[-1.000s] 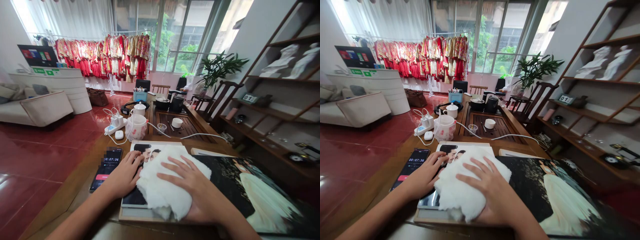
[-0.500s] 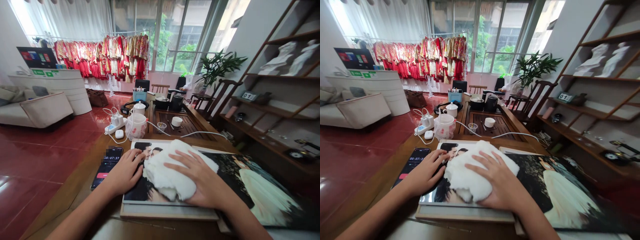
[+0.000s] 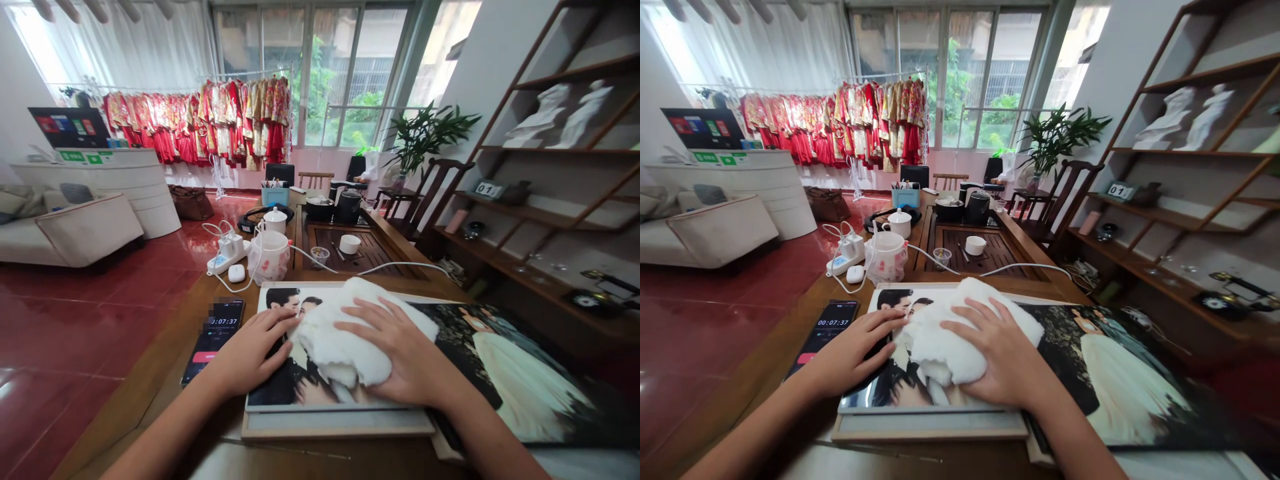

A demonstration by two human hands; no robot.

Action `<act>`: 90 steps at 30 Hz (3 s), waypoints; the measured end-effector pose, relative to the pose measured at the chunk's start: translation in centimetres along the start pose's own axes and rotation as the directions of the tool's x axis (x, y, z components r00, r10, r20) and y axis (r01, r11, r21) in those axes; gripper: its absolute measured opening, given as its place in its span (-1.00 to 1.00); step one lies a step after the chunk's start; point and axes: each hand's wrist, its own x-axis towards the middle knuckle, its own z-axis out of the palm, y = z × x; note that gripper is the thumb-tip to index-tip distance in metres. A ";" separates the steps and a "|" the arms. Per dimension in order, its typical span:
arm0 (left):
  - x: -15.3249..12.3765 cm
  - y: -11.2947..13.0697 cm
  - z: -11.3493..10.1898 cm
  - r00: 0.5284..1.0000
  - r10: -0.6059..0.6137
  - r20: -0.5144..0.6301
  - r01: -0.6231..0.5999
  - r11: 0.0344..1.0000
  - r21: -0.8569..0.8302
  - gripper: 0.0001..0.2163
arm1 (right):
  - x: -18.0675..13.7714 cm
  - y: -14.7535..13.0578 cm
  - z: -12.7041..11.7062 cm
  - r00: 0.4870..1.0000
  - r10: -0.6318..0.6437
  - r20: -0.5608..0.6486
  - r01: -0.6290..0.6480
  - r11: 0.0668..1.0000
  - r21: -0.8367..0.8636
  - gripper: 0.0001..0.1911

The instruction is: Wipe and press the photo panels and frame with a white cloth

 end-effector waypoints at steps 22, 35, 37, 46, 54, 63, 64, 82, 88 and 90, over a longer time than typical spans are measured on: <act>0.0 0.1 -0.2 1.000 0.007 0.018 -0.007 1.000 0.000 -0.59 | 0.2 -1.5 0.1 0.992 -0.127 0.027 0.125 0.991 0.040 -0.21; 0.0 0.0 0.1 1.000 0.022 -0.013 -0.022 1.000 0.012 -0.61 | -0.1 -1.2 -0.1 0.987 -0.159 0.012 0.159 0.986 0.042 -0.23; 0.0 0.0 0.0 1.000 0.022 -0.012 -0.022 1.000 0.011 -0.61 | -0.1 -1.0 -0.1 0.991 -0.133 0.008 0.133 0.991 0.034 -0.24; 0.0 0.1 -0.1 1.000 0.014 -0.007 -0.014 1.000 0.003 -0.62 | -0.2 -0.8 -0.4 0.998 -0.041 -0.046 0.042 0.999 0.024 -0.30; -0.1 -0.1 0.1 1.000 0.010 0.008 -0.010 1.000 0.006 -0.62 | -0.1 -1.9 -0.5 0.992 -0.123 0.023 0.121 0.989 0.089 -0.29; 0.0 -0.1 0.0 1.000 0.007 0.025 -0.007 1.000 -0.013 -0.62 | 0.0 -3.6 -0.2 0.979 -0.190 0.067 0.181 0.975 0.129 -0.25; 0.0 -0.1 -0.1 0.999 0.006 0.032 -0.006 1.000 -0.014 -0.61 | 0.0 -3.5 -0.2 0.982 -0.177 0.068 0.167 0.978 0.123 -0.25; 0.0 -0.1 0.0 1.000 0.006 0.012 -0.006 1.000 -0.005 -0.62 | -1.1 0.2 0.1 0.987 0.149 -0.062 -0.154 0.984 -0.089 -0.33; -0.1 -0.1 0.1 1.000 0.015 0.009 -0.015 1.000 -0.018 -0.61 | -0.6 -2.5 0.0 0.999 -0.033 0.012 0.033 0.999 -0.005 -0.21; -0.1 -0.3 0.1 1.000 0.019 0.020 -0.019 1.000 -0.016 -0.60 | -0.4 -3.3 -0.1 0.992 -0.119 0.041 0.118 0.992 0.036 -0.22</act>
